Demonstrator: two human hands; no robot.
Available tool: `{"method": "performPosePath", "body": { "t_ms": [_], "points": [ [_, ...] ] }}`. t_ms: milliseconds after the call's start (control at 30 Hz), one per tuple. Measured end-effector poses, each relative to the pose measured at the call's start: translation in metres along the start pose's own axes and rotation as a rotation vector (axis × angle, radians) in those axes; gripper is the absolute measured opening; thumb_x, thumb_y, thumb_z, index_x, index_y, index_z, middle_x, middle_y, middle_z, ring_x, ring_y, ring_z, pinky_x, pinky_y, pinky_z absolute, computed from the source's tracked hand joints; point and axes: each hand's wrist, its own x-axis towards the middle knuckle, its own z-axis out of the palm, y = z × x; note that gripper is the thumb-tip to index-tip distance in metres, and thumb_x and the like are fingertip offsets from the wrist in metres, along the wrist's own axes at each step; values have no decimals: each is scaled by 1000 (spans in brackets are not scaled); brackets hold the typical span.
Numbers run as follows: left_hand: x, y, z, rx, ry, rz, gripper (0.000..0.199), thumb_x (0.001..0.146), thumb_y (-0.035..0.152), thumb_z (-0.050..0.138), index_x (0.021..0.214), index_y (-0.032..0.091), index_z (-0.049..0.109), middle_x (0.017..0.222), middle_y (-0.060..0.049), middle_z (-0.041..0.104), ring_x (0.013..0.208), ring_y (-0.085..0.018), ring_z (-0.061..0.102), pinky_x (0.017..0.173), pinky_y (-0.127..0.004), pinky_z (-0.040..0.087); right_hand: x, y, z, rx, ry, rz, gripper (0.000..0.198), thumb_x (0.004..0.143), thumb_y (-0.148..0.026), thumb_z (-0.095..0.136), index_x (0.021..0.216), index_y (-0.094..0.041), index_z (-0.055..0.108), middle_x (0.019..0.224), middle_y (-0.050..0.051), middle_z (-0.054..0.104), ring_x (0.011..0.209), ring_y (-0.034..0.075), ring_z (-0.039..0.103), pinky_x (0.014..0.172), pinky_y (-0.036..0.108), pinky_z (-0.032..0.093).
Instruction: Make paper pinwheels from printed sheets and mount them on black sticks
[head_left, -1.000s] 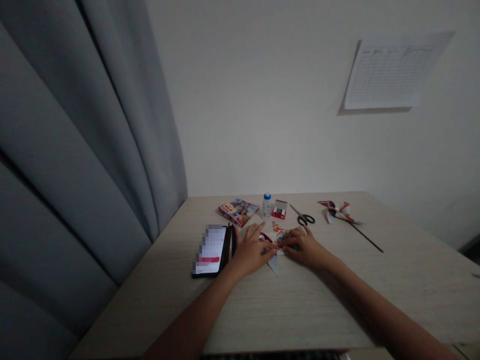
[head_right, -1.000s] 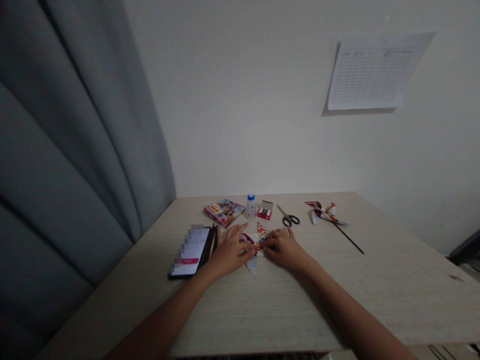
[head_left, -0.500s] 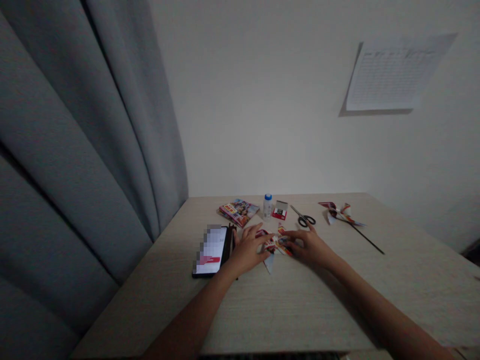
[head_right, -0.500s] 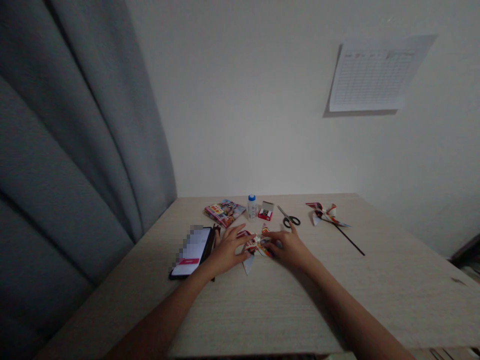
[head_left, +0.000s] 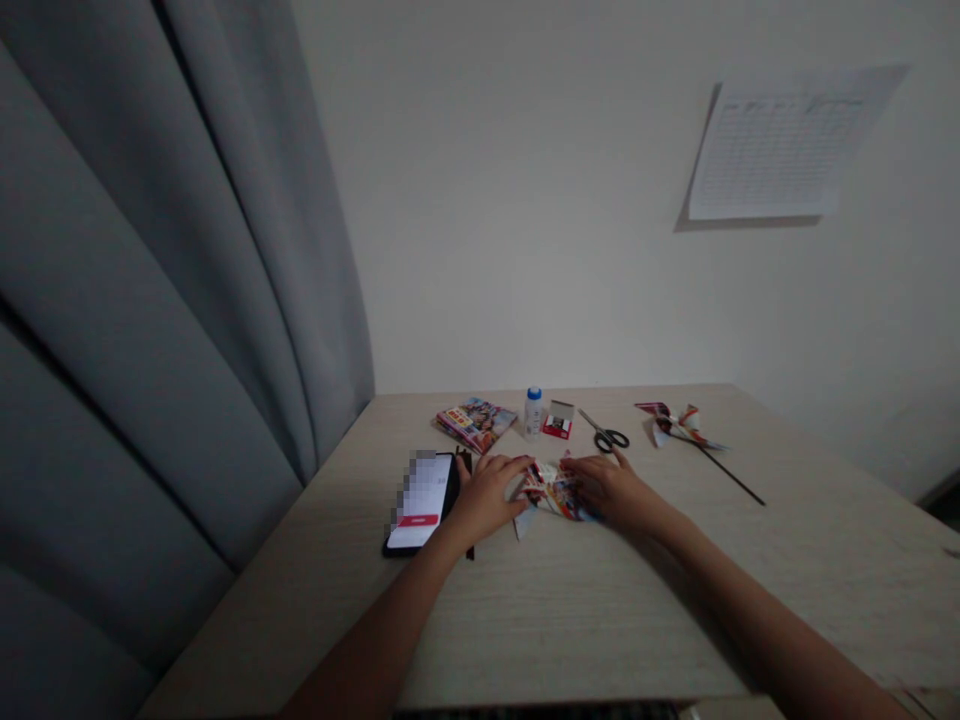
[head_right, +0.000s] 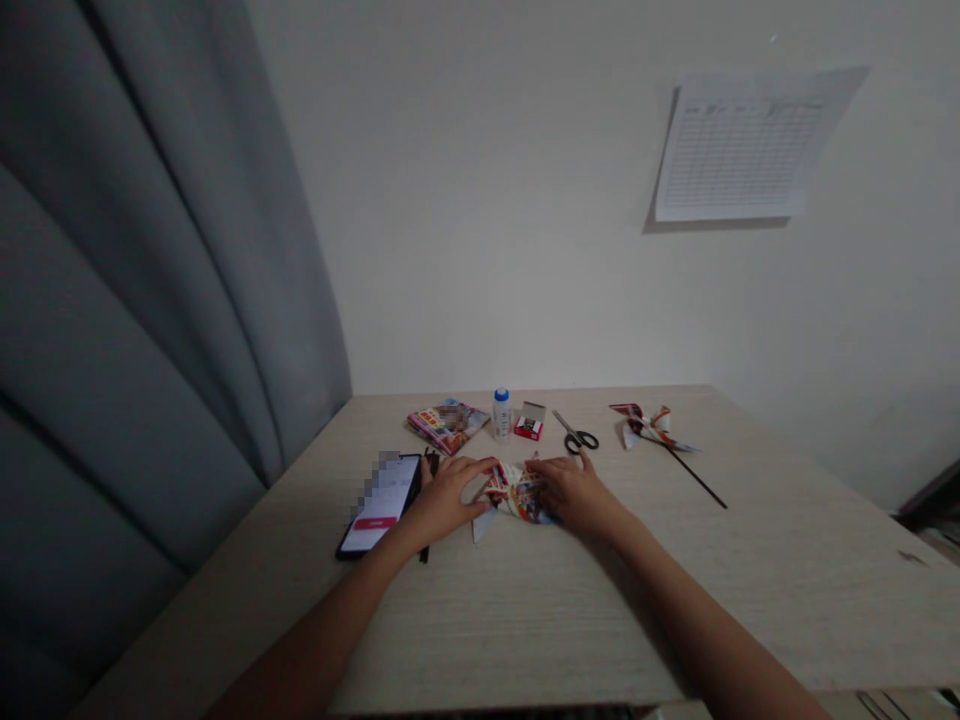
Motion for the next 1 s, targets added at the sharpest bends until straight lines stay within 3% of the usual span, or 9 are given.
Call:
{"method": "performPosePath", "body": {
  "t_ms": [333, 567, 800, 1000],
  "points": [
    [1, -3, -8, -4, 20, -74, 70, 81, 35, 69, 145, 43, 42, 144, -3, 51, 140, -35, 33, 111, -74, 0, 1, 1, -7, -94, 53, 37, 48, 86, -38, 62, 133, -27, 59, 124, 12, 65, 121, 33, 54, 114, 65, 12],
    [-1, -5, -13, 57, -25, -105, 73, 81, 38, 68, 147, 42, 37, 149, -3, 47, 142, -35, 28, 109, -78, 1, 16, 26, -5, 68, 223, -87, 41, 92, -27, 54, 132, -24, 59, 130, 12, 59, 122, 28, 53, 106, 49, 40],
    [-1, -7, -13, 74, -16, -137, 73, 82, 40, 67, 148, 39, 36, 152, -5, 44, 142, -35, 27, 107, -79, -1, 43, 22, -19, 35, 195, -231, 44, 93, -24, 54, 136, -33, 56, 145, 9, 47, 132, 27, 45, 109, 50, 38],
    [1, -9, -12, 95, -18, -203, 73, 83, 43, 66, 149, 39, 35, 153, -6, 43, 141, -37, 29, 106, -79, 1, 76, 12, -4, -44, 199, -192, 44, 94, -23, 53, 136, -32, 58, 149, 11, 44, 134, 30, 42, 109, 52, 37]
  ]
}}
